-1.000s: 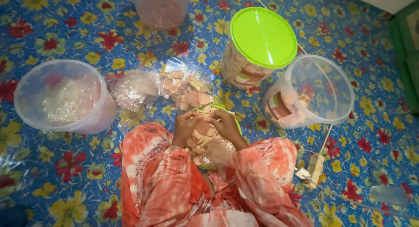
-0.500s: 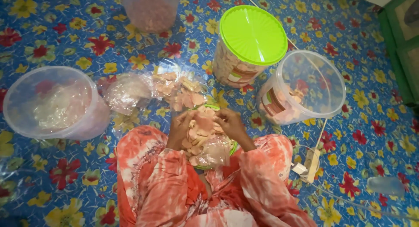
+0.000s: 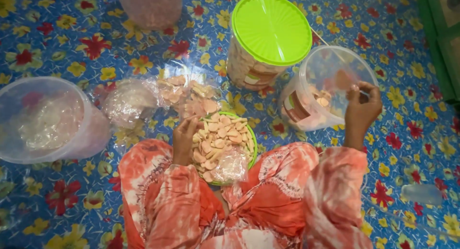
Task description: Sorting small snack pieces from a plate into a plastic container
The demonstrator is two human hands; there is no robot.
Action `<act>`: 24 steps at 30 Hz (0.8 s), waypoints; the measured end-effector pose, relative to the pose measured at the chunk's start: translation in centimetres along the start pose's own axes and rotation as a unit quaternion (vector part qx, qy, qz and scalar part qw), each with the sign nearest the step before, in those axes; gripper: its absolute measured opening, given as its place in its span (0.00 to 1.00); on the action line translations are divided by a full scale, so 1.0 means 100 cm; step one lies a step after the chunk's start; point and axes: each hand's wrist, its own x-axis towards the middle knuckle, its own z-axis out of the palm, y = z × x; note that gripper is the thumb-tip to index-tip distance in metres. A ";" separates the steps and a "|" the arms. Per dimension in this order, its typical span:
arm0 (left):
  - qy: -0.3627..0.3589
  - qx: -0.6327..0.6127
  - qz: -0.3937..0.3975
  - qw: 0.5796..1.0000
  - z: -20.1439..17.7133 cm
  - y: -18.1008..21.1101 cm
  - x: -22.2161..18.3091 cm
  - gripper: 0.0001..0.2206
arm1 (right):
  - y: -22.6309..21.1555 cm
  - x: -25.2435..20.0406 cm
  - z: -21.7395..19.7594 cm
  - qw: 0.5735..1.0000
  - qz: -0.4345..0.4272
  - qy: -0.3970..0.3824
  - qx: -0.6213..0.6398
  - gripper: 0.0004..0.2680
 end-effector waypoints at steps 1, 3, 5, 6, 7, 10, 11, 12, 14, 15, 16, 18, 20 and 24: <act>0.001 0.000 -0.002 1.000 -0.001 -0.007 0.004 0.11 | 0.007 0.001 -0.002 1.000 0.001 -0.002 0.000 0.02; 0.004 -0.021 0.027 0.999 -0.005 -0.021 0.013 0.10 | 0.020 0.003 -0.004 0.995 -0.043 0.001 -0.095 0.10; 0.018 -0.026 0.023 0.999 -0.004 -0.015 0.011 0.10 | 0.019 -0.005 0.003 0.994 -0.048 -0.008 -0.094 0.10; 0.029 -0.031 0.021 0.999 -0.004 -0.013 0.011 0.09 | 0.018 -0.009 0.007 0.994 -0.054 -0.015 -0.094 0.10; 0.033 -0.031 0.019 0.999 -0.002 -0.011 0.011 0.09 | 0.019 -0.015 0.015 0.994 -0.054 -0.018 -0.093 0.10; 0.107 -0.063 0.048 0.991 -0.005 -0.022 0.020 0.05 | 0.014 -0.035 0.044 0.998 -0.048 -0.024 -0.024 0.10; 0.137 -0.070 0.037 0.987 -0.010 -0.036 0.029 0.06 | 0.009 -0.042 0.056 0.997 -0.063 -0.044 -0.004 0.09; 0.168 -0.077 0.025 0.982 -0.015 -0.051 0.038 0.07 | 0.003 -0.049 0.069 0.995 -0.077 -0.064 0.017 0.08; 0.194 -0.119 0.005 0.974 -0.018 -0.064 0.048 0.08 | -0.031 -0.068 0.094 0.992 -0.085 -0.093 0.026 0.07; 0.216 -0.160 -0.012 0.963 -0.020 -0.070 0.053 0.10 | -0.048 -0.077 0.106 0.988 -0.093 -0.118 0.035 0.05; 0.219 -0.161 -0.013 0.962 -0.021 -0.061 0.049 0.10 | -0.052 -0.085 0.119 0.987 -0.094 -0.122 0.036 0.05; 0.204 -0.191 -0.012 0.960 -0.024 -0.045 0.041 0.11 | -0.059 -0.101 0.145 0.953 -0.178 -0.237 0.067 0.04; 0.200 -0.210 -0.011 0.957 -0.025 -0.041 0.040 0.11 | -0.065 -0.120 0.172 0.940 -0.164 -0.290 0.077 0.05; 0.190 -0.232 -0.007 0.954 -0.027 -0.037 0.042 0.11 | -0.059 -0.150 0.226 0.896 -0.096 -0.421 0.100 0.10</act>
